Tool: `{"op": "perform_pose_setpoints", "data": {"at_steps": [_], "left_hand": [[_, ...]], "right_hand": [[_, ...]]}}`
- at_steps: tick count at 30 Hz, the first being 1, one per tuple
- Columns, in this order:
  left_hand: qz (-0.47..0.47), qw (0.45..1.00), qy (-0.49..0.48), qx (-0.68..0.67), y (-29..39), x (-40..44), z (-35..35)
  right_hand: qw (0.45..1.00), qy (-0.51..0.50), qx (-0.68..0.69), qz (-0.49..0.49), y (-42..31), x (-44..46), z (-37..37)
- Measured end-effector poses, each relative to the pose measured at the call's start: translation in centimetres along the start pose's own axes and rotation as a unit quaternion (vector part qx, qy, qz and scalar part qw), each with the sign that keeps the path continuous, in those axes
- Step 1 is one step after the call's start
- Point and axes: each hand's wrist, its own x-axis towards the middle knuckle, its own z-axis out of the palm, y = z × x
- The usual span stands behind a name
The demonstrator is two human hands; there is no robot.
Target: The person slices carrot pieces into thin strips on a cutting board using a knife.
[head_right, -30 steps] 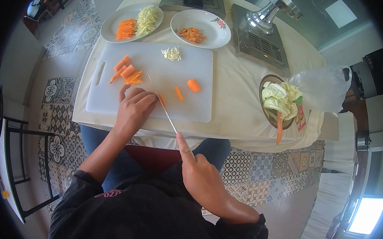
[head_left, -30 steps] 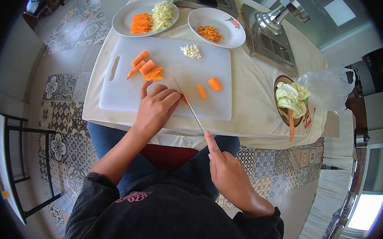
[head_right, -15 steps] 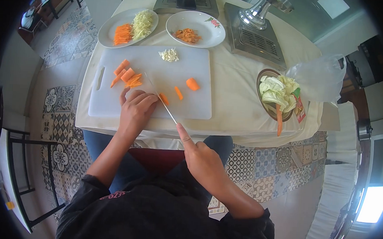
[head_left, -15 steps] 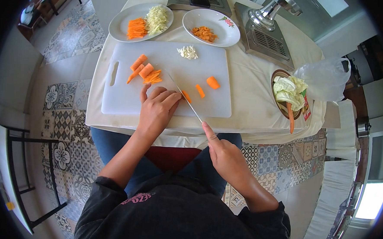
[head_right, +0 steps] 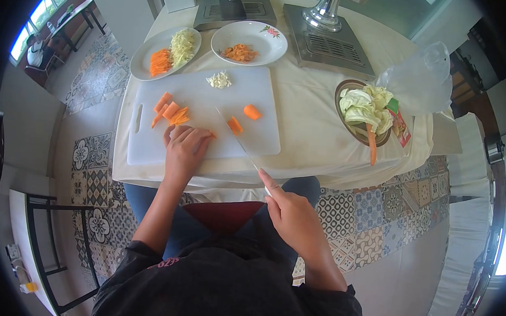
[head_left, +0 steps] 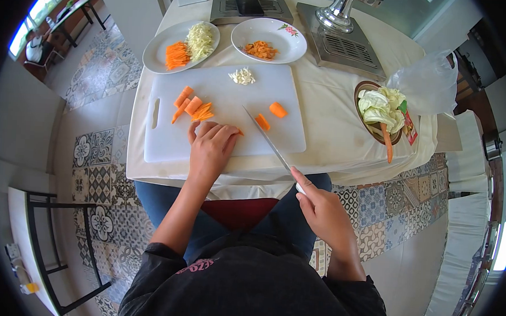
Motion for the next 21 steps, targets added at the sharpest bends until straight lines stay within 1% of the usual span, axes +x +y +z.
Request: {"op": "perform_pose_setpoints", "data": {"at_steps": [4, 7, 10, 13, 16, 19, 21], "left_hand": [[-0.036, 0.999, -0.015, -0.029, 0.0, 0.6, -0.2], [-0.004, 0.998, -0.031, -0.054, 0.0, 1.3, -0.6], [0.008, 0.997, -0.063, -0.053, -0.8, 1.8, -0.4], [-0.036, 0.998, -0.032, -0.046, -0.4, 2.3, -0.1], [-0.115, 0.993, -0.015, -0.03, 0.0, 2.5, 0.6], [-0.154, 0.988, -0.003, -0.012, 0.5, 2.6, 0.6], [-0.157, 0.987, 0.036, -0.001, 0.5, 2.2, 0.5]], "right_hand": [[0.999, 0.014, 0.049, 0.01, 0.2, -0.1, 0.6], [0.998, 0.008, 0.061, 0.021, -0.2, -0.2, 0.5], [0.996, -0.002, 0.082, 0.025, -0.3, -0.4, 0.5], [0.995, 0.02, 0.102, -0.006, 0.1, -0.4, 0.9], [0.996, 0.022, 0.088, -0.008, 0.1, -0.5, 0.8], [0.994, 0.041, 0.093, -0.029, 0.3, -0.6, 1.1], [0.994, 0.037, 0.1, -0.02, 0.5, -0.8, 1.3]]}}
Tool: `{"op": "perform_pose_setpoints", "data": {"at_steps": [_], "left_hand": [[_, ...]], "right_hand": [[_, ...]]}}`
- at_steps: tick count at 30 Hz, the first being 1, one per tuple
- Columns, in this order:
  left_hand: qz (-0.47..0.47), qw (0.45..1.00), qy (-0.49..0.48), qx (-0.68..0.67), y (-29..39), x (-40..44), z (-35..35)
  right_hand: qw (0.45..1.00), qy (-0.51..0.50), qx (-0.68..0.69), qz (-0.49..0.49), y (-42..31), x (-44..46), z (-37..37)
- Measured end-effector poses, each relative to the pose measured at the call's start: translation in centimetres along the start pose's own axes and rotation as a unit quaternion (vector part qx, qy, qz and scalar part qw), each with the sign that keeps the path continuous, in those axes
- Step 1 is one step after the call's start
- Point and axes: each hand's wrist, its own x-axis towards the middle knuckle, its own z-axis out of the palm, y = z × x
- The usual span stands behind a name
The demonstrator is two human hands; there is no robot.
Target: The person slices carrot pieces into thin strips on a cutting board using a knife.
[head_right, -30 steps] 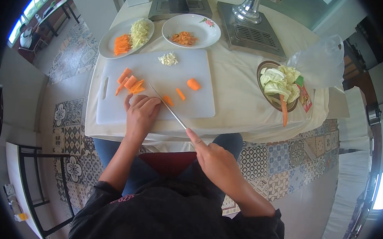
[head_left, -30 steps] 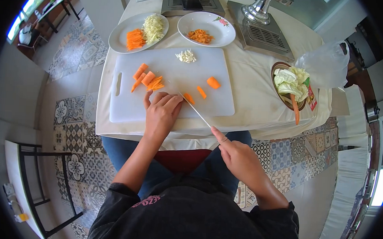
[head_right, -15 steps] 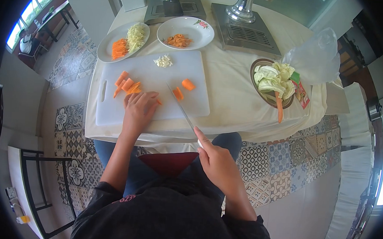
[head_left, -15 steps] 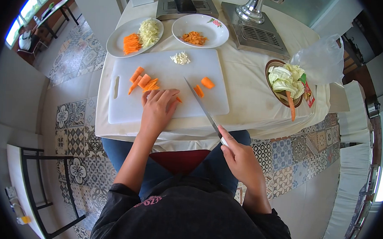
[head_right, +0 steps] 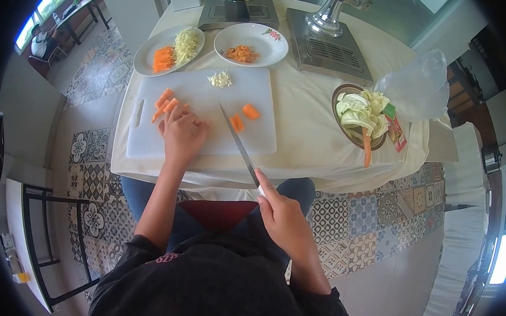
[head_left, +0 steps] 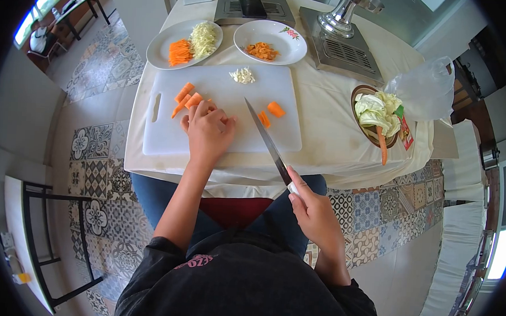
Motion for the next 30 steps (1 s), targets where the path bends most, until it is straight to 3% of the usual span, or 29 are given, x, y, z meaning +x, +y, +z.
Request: {"op": "perform_pose_setpoints", "data": {"at_steps": [4, 7, 20, 30], "left_hand": [[0.07, 0.997, 0.037, -0.015, -1.0, 0.1, -0.9], [0.131, 0.99, -0.037, -0.03, -1.4, 0.0, -1.9], [0.123, 0.992, 0.029, -0.02, 0.8, -3.6, 0.8], [0.136, 0.99, 0.034, 0.005, 1.0, -3.7, 0.8]], "right_hand": [[0.998, -0.034, 0.032, 0.052, 0.2, -0.3, 0.1], [0.997, -0.045, 0.033, 0.048, 0.6, -0.2, 0.5], [0.998, -0.02, -0.046, -0.028, 0.1, 1.0, 2.1], [0.997, -0.024, -0.071, -0.009, 0.5, 1.2, 2.1]]}}
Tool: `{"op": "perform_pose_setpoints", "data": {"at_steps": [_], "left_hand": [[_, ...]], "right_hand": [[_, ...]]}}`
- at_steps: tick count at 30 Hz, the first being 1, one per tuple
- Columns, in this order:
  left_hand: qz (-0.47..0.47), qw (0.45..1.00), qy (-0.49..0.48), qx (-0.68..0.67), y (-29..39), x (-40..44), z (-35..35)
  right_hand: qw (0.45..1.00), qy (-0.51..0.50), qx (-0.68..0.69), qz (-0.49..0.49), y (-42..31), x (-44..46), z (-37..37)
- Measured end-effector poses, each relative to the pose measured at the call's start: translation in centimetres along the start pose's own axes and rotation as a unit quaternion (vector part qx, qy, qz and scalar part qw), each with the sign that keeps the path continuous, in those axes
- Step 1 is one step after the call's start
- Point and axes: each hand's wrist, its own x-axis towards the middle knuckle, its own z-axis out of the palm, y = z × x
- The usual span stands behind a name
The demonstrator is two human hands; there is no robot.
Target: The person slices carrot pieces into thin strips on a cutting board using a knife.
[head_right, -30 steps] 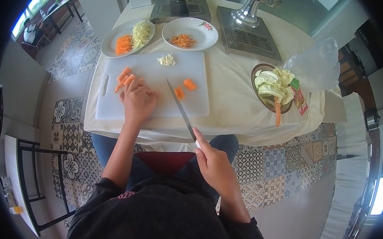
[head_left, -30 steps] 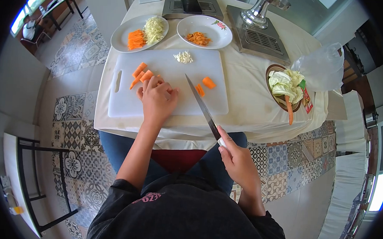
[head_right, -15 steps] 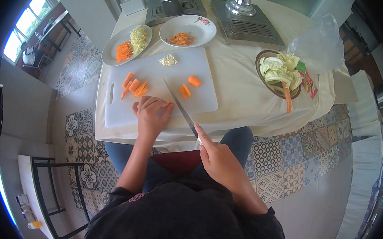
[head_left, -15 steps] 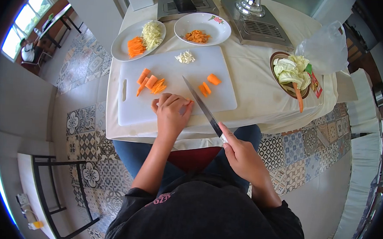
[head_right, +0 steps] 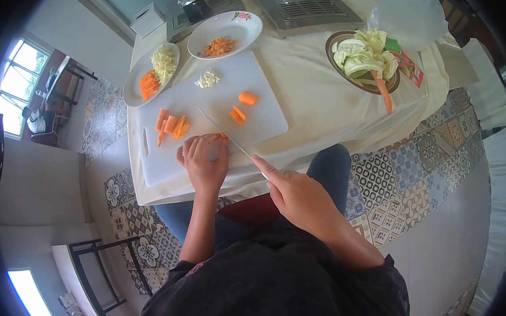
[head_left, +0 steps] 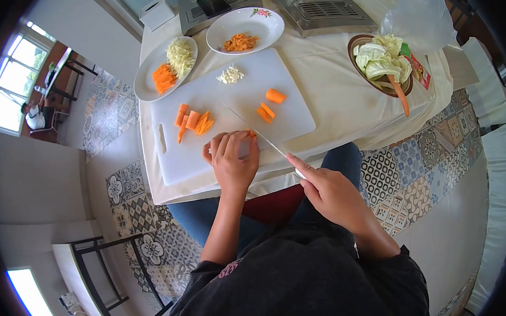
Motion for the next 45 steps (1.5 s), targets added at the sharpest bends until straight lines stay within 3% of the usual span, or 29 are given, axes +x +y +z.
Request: {"op": "perform_pose_setpoints", "data": {"at_steps": [23, 45], "left_hand": [[-0.005, 1.0, -0.016, -0.011, -0.5, -0.3, 0.2], [-0.006, 1.0, -0.011, -0.007, -0.4, 0.0, 0.1]], "right_hand": [[0.998, 0.04, -0.03, -0.03, -0.4, -0.2, 1.7], [0.997, -0.068, -0.023, 0.0, -1.2, 1.1, 0.7]]}}
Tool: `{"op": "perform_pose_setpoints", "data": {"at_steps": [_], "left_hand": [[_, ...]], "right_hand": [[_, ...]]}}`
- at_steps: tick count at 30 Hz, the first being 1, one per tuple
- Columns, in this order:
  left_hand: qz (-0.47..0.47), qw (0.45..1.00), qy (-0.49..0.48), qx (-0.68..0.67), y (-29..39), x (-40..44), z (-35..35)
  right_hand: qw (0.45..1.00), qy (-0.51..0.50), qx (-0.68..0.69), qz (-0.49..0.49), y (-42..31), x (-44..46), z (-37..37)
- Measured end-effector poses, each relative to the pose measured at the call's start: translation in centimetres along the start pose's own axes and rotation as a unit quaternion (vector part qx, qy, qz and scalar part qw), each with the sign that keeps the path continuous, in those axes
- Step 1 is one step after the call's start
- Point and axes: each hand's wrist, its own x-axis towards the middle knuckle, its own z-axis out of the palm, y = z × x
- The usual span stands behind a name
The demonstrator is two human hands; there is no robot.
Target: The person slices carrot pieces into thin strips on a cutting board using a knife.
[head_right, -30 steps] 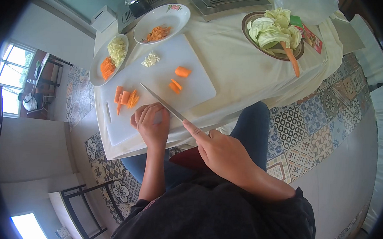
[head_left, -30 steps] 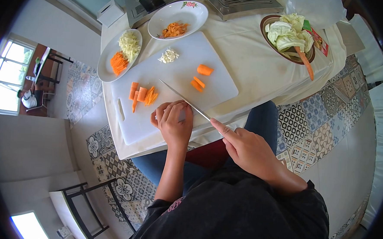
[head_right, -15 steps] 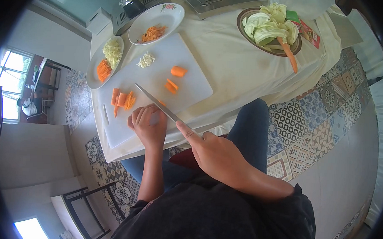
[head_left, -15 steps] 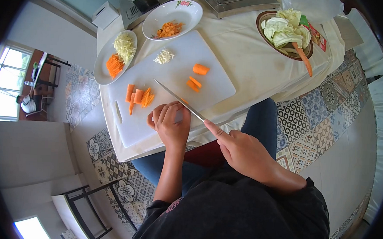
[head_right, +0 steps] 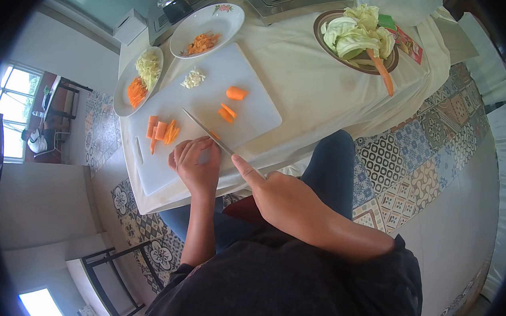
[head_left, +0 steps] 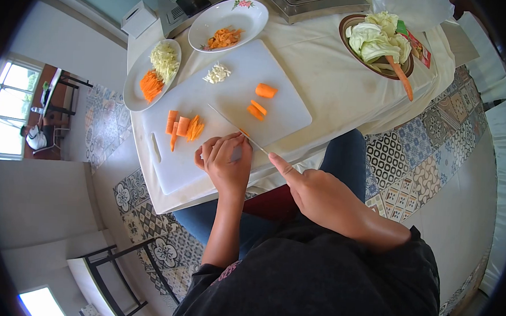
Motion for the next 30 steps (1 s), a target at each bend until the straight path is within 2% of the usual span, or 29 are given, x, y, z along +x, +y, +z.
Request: {"op": "perform_pose_setpoints", "data": {"at_steps": [8, 17, 23, 30], "left_hand": [[-0.016, 1.0, 0.001, 0.002, -0.3, -0.4, 0.2], [-0.01, 1.0, 0.007, 0.0, -0.3, -0.4, 0.2], [-0.015, 1.0, -0.007, 0.017, -0.3, -0.4, 0.3], [-0.013, 0.999, -0.017, 0.039, 0.2, -0.1, 0.0]], "right_hand": [[0.996, 0.06, -0.06, -0.007, 0.0, 0.1, 0.1], [0.995, 0.095, 0.009, -0.01, 0.6, 0.5, 0.8], [0.996, 0.057, 0.06, 0.017, -0.1, 0.3, 1.0], [0.997, 0.06, 0.05, 0.016, -0.1, 0.1, 0.9]]}}
